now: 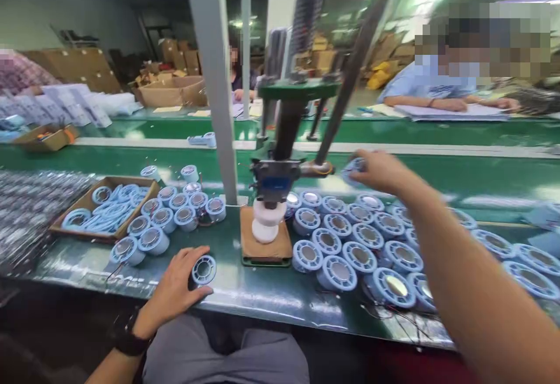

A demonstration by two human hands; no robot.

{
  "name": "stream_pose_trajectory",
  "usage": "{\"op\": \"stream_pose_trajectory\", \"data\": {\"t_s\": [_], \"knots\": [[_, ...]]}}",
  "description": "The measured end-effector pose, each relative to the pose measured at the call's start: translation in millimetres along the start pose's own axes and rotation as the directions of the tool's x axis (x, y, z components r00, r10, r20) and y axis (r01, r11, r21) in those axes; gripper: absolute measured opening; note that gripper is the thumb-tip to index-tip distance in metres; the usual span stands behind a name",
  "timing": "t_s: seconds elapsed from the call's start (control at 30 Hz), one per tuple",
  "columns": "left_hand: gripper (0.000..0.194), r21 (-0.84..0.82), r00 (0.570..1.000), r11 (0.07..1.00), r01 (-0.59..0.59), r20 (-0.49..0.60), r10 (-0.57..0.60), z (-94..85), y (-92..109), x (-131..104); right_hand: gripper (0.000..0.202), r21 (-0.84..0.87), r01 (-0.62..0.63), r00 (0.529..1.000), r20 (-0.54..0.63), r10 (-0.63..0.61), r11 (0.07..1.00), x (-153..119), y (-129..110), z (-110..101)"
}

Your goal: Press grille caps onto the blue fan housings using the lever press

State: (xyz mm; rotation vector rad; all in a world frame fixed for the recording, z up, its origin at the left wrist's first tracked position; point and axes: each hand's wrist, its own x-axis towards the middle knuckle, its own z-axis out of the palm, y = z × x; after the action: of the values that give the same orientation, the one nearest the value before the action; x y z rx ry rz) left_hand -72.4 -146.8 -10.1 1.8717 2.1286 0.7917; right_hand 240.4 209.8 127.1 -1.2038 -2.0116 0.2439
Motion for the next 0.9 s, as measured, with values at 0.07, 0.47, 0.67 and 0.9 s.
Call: {"op": "stream_pose_trajectory", "data": {"t_s": [0.07,0.47,0.67,0.9], "knots": [[0.066,-0.055,0.998,0.998,0.003,0.067,0.001,-6.5,2.5,1.0,0.037,-0.021,0.118,0.977,0.18,-0.113,0.993,-34.9,2.3,-28.4],[0.072,-0.053,1.0,0.999,-0.002,0.026,0.004,-2.2,3.5,-4.5,0.069,0.475,0.273,0.64,0.56,-0.527,0.836,-239.6,-134.6,95.0],[0.073,-0.074,0.999,0.997,-0.006,0.037,0.009,-3.4,-3.6,-5.0,0.056,0.532,0.131,0.866,0.349,-0.357,0.837,-259.1,-124.1,104.5],[0.076,-0.325,0.993,0.943,0.07,-0.064,-0.096,-6.4,32.2,-1.5,0.055,0.502,0.036,0.965,0.206,-0.16,0.864,-282.5,-145.5,144.5]]}}
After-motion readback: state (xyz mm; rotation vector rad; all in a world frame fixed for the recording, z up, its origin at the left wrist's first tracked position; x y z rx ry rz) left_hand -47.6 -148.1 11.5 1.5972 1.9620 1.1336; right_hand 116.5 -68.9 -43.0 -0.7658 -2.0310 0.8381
